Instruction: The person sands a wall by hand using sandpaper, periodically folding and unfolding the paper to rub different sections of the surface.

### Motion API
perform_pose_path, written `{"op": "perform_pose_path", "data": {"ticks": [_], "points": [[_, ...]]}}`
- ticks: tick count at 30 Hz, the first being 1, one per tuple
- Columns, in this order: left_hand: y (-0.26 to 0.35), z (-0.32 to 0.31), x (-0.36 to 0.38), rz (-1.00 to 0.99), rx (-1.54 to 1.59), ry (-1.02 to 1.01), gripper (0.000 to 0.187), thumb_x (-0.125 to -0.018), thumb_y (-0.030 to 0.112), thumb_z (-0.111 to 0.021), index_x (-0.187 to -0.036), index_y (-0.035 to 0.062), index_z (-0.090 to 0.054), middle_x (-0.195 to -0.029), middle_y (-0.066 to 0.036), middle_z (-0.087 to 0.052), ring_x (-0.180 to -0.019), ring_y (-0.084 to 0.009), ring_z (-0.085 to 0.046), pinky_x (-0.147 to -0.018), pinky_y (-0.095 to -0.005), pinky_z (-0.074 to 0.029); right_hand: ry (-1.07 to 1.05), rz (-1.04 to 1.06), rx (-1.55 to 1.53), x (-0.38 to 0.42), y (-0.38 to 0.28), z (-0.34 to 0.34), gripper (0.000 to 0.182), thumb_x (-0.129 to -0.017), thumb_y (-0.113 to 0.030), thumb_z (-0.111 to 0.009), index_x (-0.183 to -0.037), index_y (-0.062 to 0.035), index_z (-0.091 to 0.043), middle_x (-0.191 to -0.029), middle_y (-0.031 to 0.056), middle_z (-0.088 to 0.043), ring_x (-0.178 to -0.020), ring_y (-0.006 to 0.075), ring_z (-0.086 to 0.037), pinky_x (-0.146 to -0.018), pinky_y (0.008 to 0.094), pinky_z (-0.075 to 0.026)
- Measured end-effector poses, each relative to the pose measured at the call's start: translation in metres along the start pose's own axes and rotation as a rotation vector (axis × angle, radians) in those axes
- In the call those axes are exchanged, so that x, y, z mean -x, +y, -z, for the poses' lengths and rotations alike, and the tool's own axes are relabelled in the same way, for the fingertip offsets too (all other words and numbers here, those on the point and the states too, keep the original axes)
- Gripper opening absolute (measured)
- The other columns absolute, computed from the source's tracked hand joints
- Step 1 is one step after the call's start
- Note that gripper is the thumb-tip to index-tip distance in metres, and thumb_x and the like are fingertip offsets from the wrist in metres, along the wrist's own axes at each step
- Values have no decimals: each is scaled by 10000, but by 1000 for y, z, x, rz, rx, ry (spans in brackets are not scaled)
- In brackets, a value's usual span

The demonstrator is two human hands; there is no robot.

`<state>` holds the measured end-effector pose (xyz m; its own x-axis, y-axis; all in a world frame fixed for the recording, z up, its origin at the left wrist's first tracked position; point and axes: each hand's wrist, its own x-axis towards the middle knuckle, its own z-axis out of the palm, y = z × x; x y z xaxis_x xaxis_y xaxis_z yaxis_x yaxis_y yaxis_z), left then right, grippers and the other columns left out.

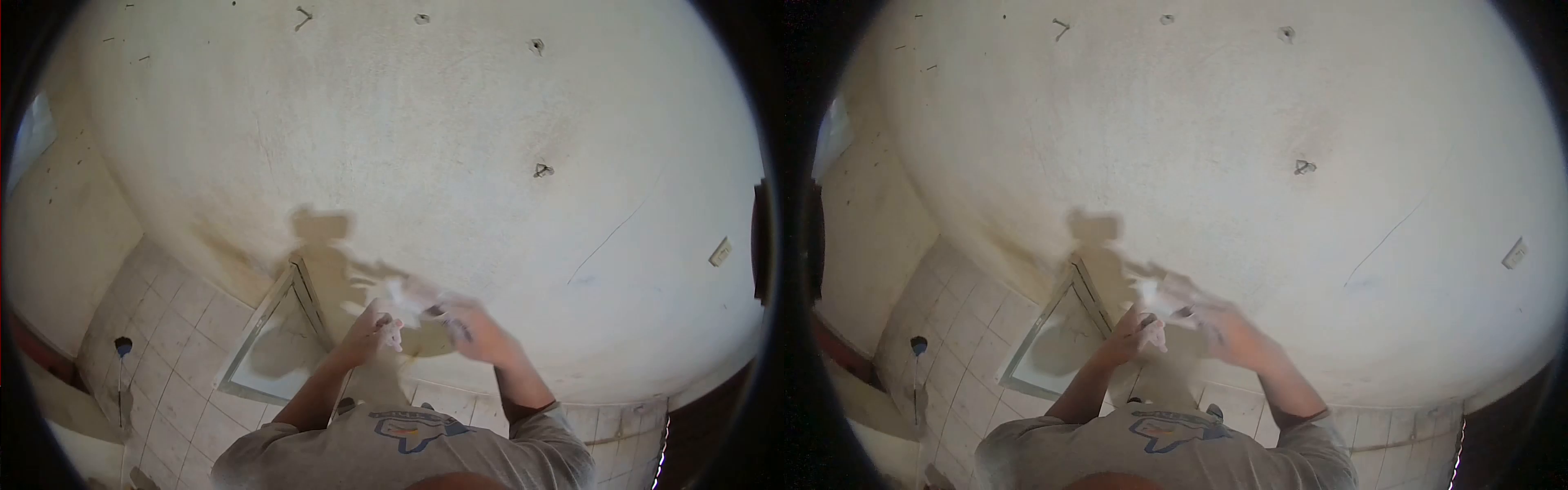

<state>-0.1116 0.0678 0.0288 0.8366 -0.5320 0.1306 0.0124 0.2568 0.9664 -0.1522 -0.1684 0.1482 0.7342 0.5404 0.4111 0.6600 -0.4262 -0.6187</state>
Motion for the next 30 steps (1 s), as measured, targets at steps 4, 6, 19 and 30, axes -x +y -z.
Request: {"op": "perform_pose_path", "data": {"ticks": [4, 6, 19, 30], "points": [[9, 50, 18, 57, -52, -20, 199, -1045, 130, -521, -1206, 18, -549, -792, -85, -625, -722, -183, -667, -690, -331, -543, 607, 138, 557, -64, -56, 48, 667, -780, 120, -457, -1386, -105, -619, -1506, 251, -465, -1341, 400, -518, -1080, 428, -440], [10, 72, 24, 22, -17, -21, 197, -1049, 140, -517, -1200, 18, -554, -789, -86, -632, -719, -184, -671, -694, -315, -542, 816, 273, 835, -99, -58, 75, 685, -775, 121, -495, -1406, -124, -608, -1548, 231, -424, -1413, 418, -433, -1140, 437, -386], [14, 149, 43, 5, -15, -85, 209, -1049, 161, -521, -1168, 4, -588, -811, -84, -656, -754, -179, -680, -719, -290, -539, 590, -64, 1155, -181, 33, -38, 724, -872, -53, -574, -1560, -162, -379, -1642, 174, -267, -1507, 399, -260, -1218, 556, -235], [-4, 200, 57, -41, 65, 35, 252, -1049, 181, -503, -1156, -26, -599, -758, -62, -588, -693, -152, -610, -725, -387, -593, 819, 273, 1426, -305, -58, 72, 710, -831, -123, -670, -1499, -53, -438, -1594, 145, -371, -1488, 328, -323, -1231, 478, -254]]}}
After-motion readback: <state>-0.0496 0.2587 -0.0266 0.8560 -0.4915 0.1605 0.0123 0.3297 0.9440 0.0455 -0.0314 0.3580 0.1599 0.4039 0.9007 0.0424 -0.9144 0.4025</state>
